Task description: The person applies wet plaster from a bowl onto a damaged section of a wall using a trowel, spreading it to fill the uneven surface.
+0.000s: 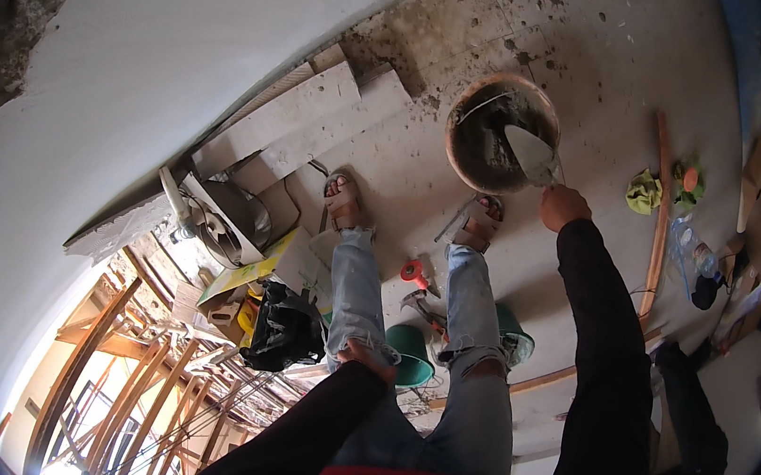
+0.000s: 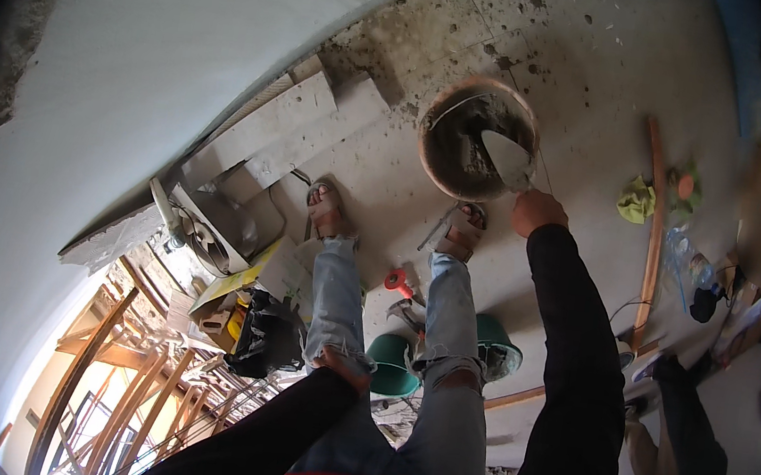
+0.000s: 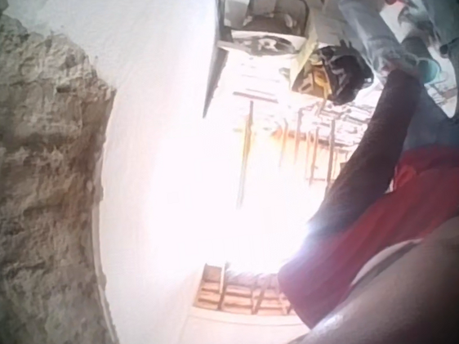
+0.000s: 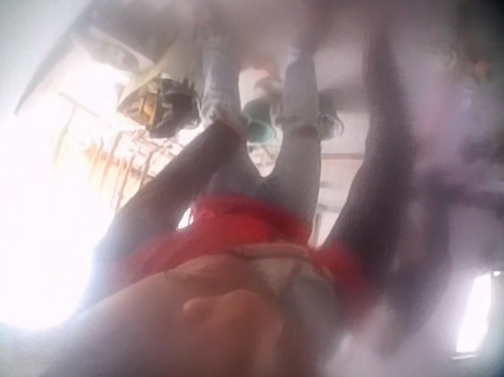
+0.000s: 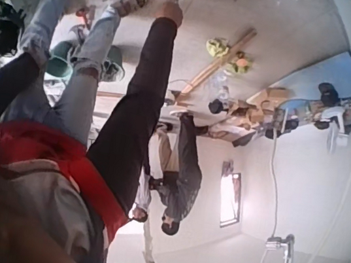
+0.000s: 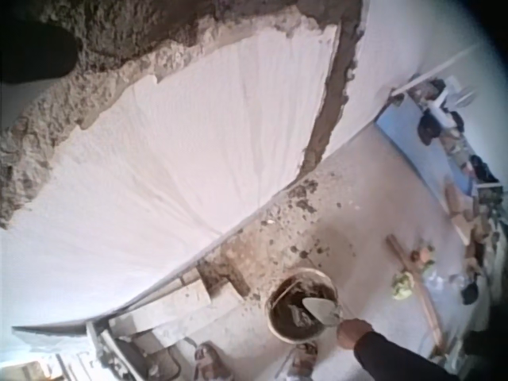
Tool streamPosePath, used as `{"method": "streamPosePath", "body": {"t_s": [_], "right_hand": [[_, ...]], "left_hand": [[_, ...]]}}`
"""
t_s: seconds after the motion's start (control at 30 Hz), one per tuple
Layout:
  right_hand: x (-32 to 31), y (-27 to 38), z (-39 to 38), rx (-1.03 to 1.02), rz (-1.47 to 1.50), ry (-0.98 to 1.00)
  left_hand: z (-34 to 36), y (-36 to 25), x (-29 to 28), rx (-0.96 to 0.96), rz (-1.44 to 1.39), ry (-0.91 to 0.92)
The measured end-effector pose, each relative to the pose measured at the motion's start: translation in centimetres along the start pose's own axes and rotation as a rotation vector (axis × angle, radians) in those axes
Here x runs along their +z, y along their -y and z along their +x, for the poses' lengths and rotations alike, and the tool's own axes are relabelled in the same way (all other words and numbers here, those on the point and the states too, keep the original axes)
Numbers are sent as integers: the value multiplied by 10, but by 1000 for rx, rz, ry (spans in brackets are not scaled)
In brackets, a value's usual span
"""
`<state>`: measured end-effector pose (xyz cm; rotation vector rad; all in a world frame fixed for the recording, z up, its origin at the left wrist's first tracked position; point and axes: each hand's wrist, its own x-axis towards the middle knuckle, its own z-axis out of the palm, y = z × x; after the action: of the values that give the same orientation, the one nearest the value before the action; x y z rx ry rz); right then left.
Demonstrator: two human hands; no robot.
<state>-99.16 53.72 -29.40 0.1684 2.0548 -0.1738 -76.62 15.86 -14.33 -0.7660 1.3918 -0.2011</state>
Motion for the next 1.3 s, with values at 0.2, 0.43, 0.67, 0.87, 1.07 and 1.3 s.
{"method": "streamPosePath", "body": {"t_s": [0.2,0.43,0.67,0.87,1.07,1.3], "right_hand": [[63,24,75,-87,261,-52],[85,96,54,116,1270,-254],[125,50,34,59,1158,-525],[67,47,-13,118,1054,-395],[51,68,-125,16,1496,-196],[-99,201,-366,-275,2306,-384]], "left_hand": [[0,-14,-6,-63,-65,55],[50,28,52,78,41,-100],[3,4,-5,112,52,73],[21,25,-3,212,77,-111],[-27,79,-70,483,-81,-316],[86,214,-160,846,-324,-231]]}}
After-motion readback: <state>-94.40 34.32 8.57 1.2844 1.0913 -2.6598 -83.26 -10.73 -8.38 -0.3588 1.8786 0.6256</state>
